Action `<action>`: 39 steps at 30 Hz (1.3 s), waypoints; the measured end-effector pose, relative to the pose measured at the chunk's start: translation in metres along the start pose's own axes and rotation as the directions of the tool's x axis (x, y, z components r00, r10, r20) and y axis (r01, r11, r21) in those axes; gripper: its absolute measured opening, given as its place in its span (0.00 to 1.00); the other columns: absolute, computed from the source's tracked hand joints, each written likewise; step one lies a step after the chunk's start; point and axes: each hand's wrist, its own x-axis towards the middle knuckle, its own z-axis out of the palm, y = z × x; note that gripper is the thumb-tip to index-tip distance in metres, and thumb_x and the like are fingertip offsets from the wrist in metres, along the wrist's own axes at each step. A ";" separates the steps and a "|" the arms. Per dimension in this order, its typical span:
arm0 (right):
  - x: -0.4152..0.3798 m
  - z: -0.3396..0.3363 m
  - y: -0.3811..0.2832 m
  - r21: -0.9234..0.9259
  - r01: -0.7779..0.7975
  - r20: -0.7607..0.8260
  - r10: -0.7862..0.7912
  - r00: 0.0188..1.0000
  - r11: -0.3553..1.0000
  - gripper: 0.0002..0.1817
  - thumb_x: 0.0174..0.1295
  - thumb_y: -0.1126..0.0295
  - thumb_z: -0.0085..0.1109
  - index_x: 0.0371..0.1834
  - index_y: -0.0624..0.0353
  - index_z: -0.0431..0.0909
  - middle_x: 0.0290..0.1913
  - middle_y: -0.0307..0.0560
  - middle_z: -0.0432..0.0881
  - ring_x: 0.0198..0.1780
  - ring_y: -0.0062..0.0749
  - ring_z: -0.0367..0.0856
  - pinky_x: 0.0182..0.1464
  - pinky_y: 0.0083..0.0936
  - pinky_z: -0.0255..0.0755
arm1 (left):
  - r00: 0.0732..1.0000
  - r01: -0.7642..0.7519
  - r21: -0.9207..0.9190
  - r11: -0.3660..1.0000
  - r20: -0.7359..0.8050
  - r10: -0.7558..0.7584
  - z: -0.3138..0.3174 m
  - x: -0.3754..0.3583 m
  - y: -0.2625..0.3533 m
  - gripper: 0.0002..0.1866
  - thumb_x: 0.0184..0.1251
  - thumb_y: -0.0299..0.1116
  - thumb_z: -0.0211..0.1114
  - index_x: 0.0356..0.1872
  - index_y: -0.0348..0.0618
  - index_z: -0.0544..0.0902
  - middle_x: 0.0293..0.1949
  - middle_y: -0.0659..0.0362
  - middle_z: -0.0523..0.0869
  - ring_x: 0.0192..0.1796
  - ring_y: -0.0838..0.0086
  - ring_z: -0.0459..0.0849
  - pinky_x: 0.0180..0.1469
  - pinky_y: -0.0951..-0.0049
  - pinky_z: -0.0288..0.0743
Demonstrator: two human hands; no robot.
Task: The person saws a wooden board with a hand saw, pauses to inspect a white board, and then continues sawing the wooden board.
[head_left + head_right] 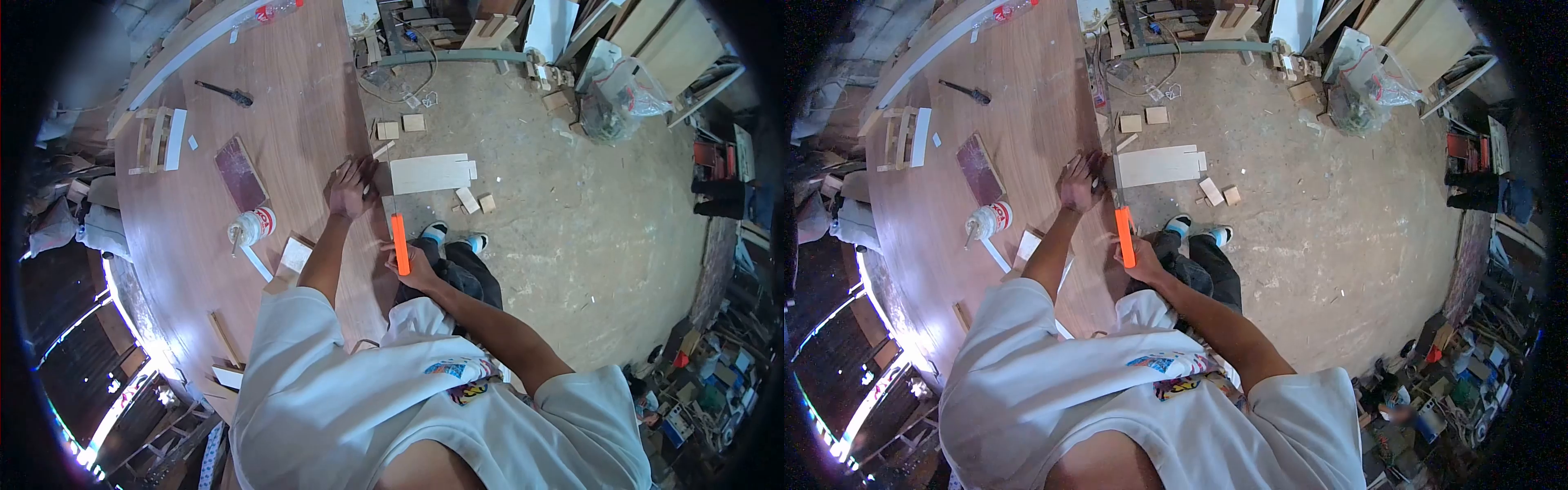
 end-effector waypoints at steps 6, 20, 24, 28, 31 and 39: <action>-0.004 -0.004 -0.053 -0.041 0.119 -0.024 -0.120 0.992 0.992 0.07 0.48 0.85 0.61 0.28 0.65 0.74 0.44 0.48 0.84 0.48 0.35 0.82 0.48 0.25 0.74 | 1.000 0.016 0.016 1.000 -0.008 -0.016 0.002 -0.002 0.000 0.37 0.52 0.44 0.63 0.67 0.49 0.68 0.62 0.56 0.74 0.66 0.59 0.70 0.71 0.58 0.58; -0.117 -0.217 -0.078 -0.418 -0.309 -0.542 0.038 0.839 0.854 0.04 0.56 0.79 0.63 0.35 0.63 0.83 0.24 0.40 0.80 0.28 0.22 0.80 0.28 0.25 0.70 | 0.953 0.032 0.175 0.984 0.292 -0.083 -0.016 0.003 0.013 0.48 0.58 0.65 0.57 0.71 0.41 0.57 0.64 0.48 0.66 0.67 0.56 0.62 0.69 0.52 0.52; -0.165 -0.230 -0.049 -0.004 -0.453 -0.708 0.317 0.631 0.892 0.04 0.55 0.80 0.64 0.33 0.66 0.83 0.22 0.36 0.79 0.27 0.19 0.77 0.26 0.22 0.68 | 0.926 0.108 0.202 0.973 0.337 -0.172 -0.008 0.002 0.024 0.47 0.59 0.66 0.56 0.71 0.42 0.58 0.66 0.47 0.63 0.68 0.53 0.60 0.68 0.51 0.51; -0.214 -0.244 0.051 0.325 -0.424 -0.806 0.482 0.344 0.846 0.04 0.53 0.83 0.60 0.27 0.64 0.76 0.30 0.48 0.84 0.29 0.27 0.80 0.30 0.21 0.72 | 0.919 0.351 -0.227 0.909 0.269 -0.288 -0.011 0.009 0.036 0.41 0.61 0.66 0.56 0.63 0.38 0.70 0.52 0.52 0.78 0.51 0.63 0.77 0.53 0.62 0.70; -0.233 -0.237 0.060 0.594 -0.335 -0.732 0.664 0.153 0.732 0.04 0.53 0.85 0.55 0.29 0.65 0.76 0.31 0.53 0.84 0.31 0.33 0.82 0.32 0.22 0.74 | 0.750 0.662 -0.656 0.364 0.576 -0.325 -0.057 0.027 0.071 0.38 0.61 0.66 0.57 0.53 0.36 0.79 0.36 0.55 0.84 0.36 0.71 0.83 0.38 0.70 0.77; -0.291 -0.205 0.067 0.821 -0.383 -0.386 0.906 0.171 0.422 0.11 0.56 0.71 0.61 0.36 0.69 0.82 0.39 0.48 0.85 0.40 0.33 0.83 0.40 0.29 0.74 | 0.757 0.621 -0.503 -0.602 0.584 0.292 -0.112 0.039 0.159 0.49 0.61 0.76 0.32 0.67 0.41 0.64 0.50 0.41 0.79 0.46 0.56 0.83 0.44 0.56 0.81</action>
